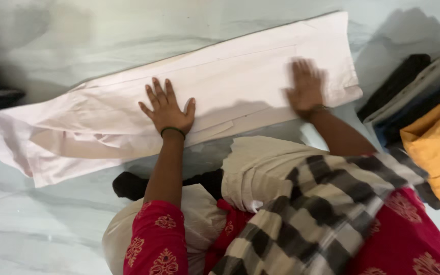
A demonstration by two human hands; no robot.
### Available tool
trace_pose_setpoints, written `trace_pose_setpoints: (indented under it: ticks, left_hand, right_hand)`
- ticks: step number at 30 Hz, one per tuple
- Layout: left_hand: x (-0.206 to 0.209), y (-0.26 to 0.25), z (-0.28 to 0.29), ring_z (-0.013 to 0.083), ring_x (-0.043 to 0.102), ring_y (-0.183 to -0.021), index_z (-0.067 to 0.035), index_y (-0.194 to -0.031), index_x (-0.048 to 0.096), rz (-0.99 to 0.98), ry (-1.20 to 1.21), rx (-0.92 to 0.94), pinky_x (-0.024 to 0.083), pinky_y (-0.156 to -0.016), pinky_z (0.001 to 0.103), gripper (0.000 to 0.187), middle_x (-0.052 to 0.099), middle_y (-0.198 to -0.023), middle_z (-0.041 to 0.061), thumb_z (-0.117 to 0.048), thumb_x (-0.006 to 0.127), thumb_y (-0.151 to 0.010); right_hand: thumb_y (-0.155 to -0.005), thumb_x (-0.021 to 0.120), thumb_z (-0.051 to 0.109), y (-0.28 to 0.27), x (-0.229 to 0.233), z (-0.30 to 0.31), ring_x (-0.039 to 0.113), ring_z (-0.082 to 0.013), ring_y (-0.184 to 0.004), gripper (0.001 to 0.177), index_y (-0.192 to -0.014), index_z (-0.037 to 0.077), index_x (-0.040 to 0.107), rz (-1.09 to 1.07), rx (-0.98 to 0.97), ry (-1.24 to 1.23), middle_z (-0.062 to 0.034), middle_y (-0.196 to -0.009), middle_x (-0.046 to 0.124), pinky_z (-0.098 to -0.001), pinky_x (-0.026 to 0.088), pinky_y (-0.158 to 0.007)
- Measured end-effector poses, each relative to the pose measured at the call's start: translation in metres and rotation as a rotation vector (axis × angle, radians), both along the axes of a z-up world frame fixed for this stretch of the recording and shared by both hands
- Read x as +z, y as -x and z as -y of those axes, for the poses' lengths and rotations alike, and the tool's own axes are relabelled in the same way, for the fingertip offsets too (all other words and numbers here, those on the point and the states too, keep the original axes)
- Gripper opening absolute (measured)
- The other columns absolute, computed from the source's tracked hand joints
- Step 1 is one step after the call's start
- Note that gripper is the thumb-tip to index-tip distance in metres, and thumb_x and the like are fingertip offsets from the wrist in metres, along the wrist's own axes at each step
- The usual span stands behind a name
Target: The person spreads a large white cloth on the floor, smooths it, and folds it into a compact rectangle by hand.
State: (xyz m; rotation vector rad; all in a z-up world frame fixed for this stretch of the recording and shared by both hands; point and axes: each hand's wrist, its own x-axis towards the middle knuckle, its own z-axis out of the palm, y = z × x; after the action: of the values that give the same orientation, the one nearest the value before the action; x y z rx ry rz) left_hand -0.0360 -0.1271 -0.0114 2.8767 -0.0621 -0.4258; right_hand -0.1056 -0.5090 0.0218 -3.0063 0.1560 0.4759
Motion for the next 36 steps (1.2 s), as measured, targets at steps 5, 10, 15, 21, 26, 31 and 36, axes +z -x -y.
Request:
trace_pose_setpoints:
  ticks: [5, 10, 15, 21, 26, 31, 36]
  left_hand:
    - [0.002, 0.000, 0.002, 0.0350, -0.008, -0.158, -0.015, -0.166, 0.011, -0.009, -0.040, -0.018, -0.008, -0.121, 0.067, 0.094, -0.007, -0.173, 0.012, -0.073, 0.035, -0.096]
    - [0.012, -0.005, 0.003, 0.0366, -0.009, -0.157, -0.024, -0.166, 0.010, -0.066, -0.068, -0.032, -0.004, -0.120, 0.069, 0.088, -0.008, -0.172, 0.012, -0.071, 0.034, -0.095]
    - [0.015, -0.004, 0.004, 0.0369, -0.009, -0.157, -0.030, -0.166, 0.009, -0.100, -0.125, -0.047, -0.003, -0.119, 0.070, 0.087, -0.008, -0.172, 0.008, -0.068, 0.037, -0.093]
    - [0.011, -0.008, 0.005, 0.0342, -0.009, -0.157, -0.031, -0.166, 0.009, -0.102, -0.183, -0.050, -0.005, -0.118, 0.069, 0.088, -0.008, -0.172, 0.004, -0.065, 0.041, -0.091]
    - [0.009, -0.008, 0.005, 0.0327, -0.007, -0.157, -0.030, -0.163, 0.013, -0.106, -0.077, -0.025, -0.006, -0.119, 0.069, 0.085, -0.006, -0.172, 0.004, -0.069, 0.039, -0.093]
    - [0.006, -0.001, 0.003, 0.0331, -0.004, -0.158, -0.027, -0.164, 0.020, 0.006, -0.037, -0.027, -0.005, -0.120, 0.069, 0.084, 0.000, -0.173, 0.006, -0.068, 0.041, -0.093]
    - [0.007, 0.000, 0.005, 0.0333, -0.003, -0.158, -0.027, -0.165, 0.020, 0.018, -0.044, -0.029, -0.004, -0.120, 0.069, 0.084, 0.000, -0.173, 0.006, -0.068, 0.040, -0.094]
  right_hand:
    - [-0.111, 0.027, 0.052, 0.018, -0.027, 0.059, -0.002, -0.0303, -0.162, 0.075, -0.168, 0.009, 0.004, 0.089, -0.609, -0.013, -0.0106, -0.176, -0.001, -0.0551, 0.000, -0.129]
    - [-0.109, 0.035, 0.052, -0.043, -0.045, 0.019, 0.001, -0.0320, -0.162, 0.081, -0.167, 0.005, 0.006, 0.258, -0.487, -0.101, -0.0153, -0.176, 0.002, -0.0515, 0.005, -0.131]
    - [-0.108, 0.050, 0.049, -0.089, -0.047, -0.159, 0.024, -0.0336, -0.156, 0.072, -0.162, 0.006, 0.029, 0.115, 0.225, -0.321, -0.0192, -0.167, 0.025, -0.0496, 0.020, -0.128]
    - [-0.093, 0.054, 0.058, -0.104, -0.007, -0.227, 0.014, -0.0311, -0.157, 0.091, -0.160, 0.006, 0.021, -0.163, 0.536, -0.130, -0.0108, -0.171, 0.017, -0.0499, 0.016, -0.125]
    - [-0.099, 0.046, 0.053, -0.123, 0.004, -0.122, 0.015, -0.0338, -0.153, 0.086, -0.161, 0.001, 0.017, 0.023, 0.167, -0.045, -0.0176, -0.167, 0.016, -0.0545, 0.017, -0.119]
    - [-0.105, 0.051, 0.044, -0.105, -0.003, -0.008, 0.021, -0.0371, -0.155, 0.082, -0.162, -0.005, 0.020, 0.172, -0.075, 0.068, -0.0219, -0.170, 0.021, -0.0519, 0.023, -0.121]
    - [-0.107, 0.032, 0.051, -0.079, -0.010, 0.072, 0.001, -0.0303, -0.160, 0.080, -0.165, 0.003, 0.006, 0.086, -0.483, 0.009, -0.0138, -0.174, 0.000, -0.0514, 0.007, -0.127]
